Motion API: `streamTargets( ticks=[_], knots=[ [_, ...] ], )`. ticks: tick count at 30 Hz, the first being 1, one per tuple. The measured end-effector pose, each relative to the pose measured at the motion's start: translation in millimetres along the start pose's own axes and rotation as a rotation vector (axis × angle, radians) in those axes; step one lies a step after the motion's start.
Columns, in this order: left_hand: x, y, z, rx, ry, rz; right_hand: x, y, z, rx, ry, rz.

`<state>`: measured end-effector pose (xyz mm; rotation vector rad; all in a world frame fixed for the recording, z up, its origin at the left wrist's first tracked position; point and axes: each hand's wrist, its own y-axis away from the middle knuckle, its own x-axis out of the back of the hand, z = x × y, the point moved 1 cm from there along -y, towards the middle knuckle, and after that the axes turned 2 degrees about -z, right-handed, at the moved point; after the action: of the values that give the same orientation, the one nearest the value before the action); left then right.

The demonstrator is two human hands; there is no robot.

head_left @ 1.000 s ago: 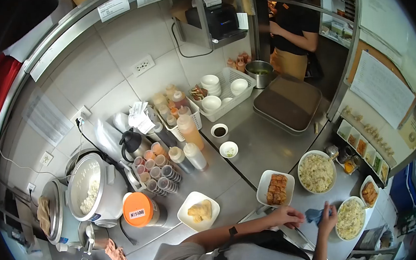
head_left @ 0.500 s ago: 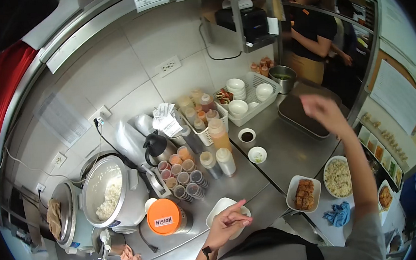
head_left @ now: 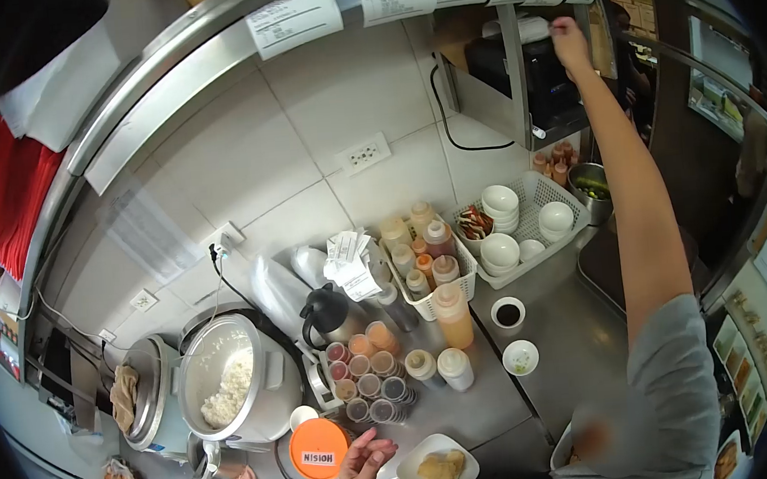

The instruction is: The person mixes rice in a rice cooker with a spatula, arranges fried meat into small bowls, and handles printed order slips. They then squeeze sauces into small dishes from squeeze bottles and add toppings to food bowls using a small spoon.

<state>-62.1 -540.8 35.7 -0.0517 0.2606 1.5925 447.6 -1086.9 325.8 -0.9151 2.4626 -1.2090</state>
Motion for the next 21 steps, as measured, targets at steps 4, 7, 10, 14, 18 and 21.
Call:
streamTargets(
  ticks=[4,7,10,14,18,21],
  knots=[
    [-35.8,-33.6,4.7,0.000,0.051,-0.153,32.8,53.3,7.4,-0.128,-0.792,0.069],
    [-93.4,-57.0,29.4,0.065,0.062,-0.355,87.5,168.9,-59.3,-0.226,-0.741,-0.250],
    [-152.3,-78.3,51.2,0.085,0.159,-0.549,128.3,267.6,-111.5,-0.264,-0.723,-0.622],
    [-188.0,-105.3,61.2,0.150,0.630,-0.870,170.0,337.4,-175.0,-0.077,-0.639,-1.149],
    [-166.6,-81.1,67.9,0.181,0.687,-0.565,185.3,347.9,-215.0,0.043,-0.502,-1.369],
    [-144.2,-69.4,65.6,0.187,0.536,-0.198,177.8,348.6,-228.8,0.241,-0.388,-1.429]
  ],
)
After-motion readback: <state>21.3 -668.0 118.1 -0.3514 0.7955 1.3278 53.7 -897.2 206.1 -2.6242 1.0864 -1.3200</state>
